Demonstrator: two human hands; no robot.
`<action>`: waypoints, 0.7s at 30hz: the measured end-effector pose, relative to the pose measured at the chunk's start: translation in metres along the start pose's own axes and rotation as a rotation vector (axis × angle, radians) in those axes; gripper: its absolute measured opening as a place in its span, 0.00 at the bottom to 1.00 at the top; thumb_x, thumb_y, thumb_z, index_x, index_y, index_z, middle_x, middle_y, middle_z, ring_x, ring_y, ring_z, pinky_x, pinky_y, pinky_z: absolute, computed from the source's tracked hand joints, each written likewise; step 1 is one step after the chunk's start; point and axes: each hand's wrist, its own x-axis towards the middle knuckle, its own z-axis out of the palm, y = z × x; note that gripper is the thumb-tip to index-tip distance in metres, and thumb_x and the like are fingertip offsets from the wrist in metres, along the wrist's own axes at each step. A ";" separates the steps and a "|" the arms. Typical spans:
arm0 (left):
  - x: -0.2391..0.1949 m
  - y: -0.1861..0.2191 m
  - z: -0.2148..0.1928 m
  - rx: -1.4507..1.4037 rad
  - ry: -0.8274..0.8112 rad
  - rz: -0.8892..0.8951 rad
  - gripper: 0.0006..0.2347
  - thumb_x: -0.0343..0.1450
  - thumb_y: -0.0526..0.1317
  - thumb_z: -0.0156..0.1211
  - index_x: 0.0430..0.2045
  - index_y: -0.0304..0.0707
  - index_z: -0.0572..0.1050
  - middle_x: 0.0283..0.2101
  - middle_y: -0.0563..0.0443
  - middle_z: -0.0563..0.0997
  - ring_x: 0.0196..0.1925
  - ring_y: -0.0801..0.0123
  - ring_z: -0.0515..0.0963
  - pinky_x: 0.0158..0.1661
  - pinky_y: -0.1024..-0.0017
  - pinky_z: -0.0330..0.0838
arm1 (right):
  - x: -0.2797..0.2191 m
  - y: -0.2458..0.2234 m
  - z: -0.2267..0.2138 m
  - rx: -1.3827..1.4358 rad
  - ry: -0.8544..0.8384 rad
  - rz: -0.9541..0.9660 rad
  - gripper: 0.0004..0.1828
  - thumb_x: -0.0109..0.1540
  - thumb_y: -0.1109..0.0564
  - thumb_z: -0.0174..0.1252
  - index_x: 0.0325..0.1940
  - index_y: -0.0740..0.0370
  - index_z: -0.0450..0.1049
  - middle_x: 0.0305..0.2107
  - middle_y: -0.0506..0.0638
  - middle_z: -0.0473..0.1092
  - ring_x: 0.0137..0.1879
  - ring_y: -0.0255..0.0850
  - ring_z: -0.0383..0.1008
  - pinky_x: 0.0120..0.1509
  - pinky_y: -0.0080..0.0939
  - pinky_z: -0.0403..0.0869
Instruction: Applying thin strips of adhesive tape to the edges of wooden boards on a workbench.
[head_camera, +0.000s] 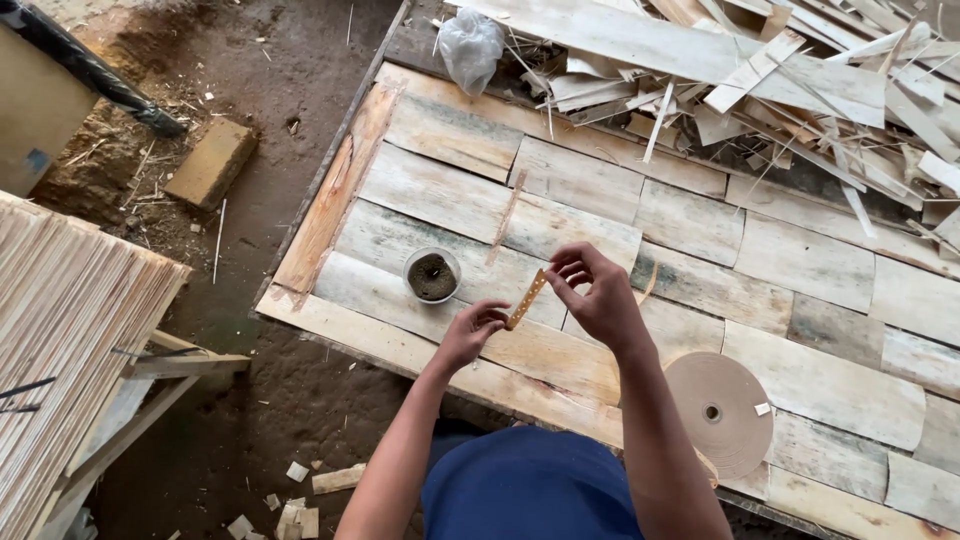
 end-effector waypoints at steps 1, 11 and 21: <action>0.001 -0.004 -0.002 0.000 0.001 0.002 0.17 0.72 0.24 0.56 0.55 0.37 0.76 0.37 0.44 0.84 0.43 0.66 0.83 0.55 0.62 0.74 | 0.000 0.000 0.000 -0.001 -0.001 -0.002 0.13 0.60 0.64 0.67 0.48 0.61 0.75 0.33 0.56 0.77 0.40 0.45 0.81 0.46 0.43 0.79; -0.016 -0.023 -0.017 0.087 0.043 -0.085 0.22 0.65 0.31 0.72 0.54 0.43 0.76 0.34 0.51 0.85 0.42 0.73 0.83 0.55 0.66 0.74 | 0.005 0.029 0.018 -0.006 0.023 0.070 0.12 0.61 0.62 0.68 0.48 0.62 0.76 0.35 0.57 0.77 0.41 0.46 0.80 0.47 0.44 0.79; -0.058 -0.075 -0.037 0.096 0.205 -0.426 0.24 0.66 0.32 0.72 0.54 0.40 0.65 0.33 0.44 0.86 0.27 0.69 0.83 0.34 0.75 0.76 | 0.034 0.177 0.085 0.011 -0.035 0.346 0.13 0.59 0.59 0.68 0.47 0.57 0.76 0.40 0.53 0.78 0.46 0.42 0.80 0.48 0.41 0.79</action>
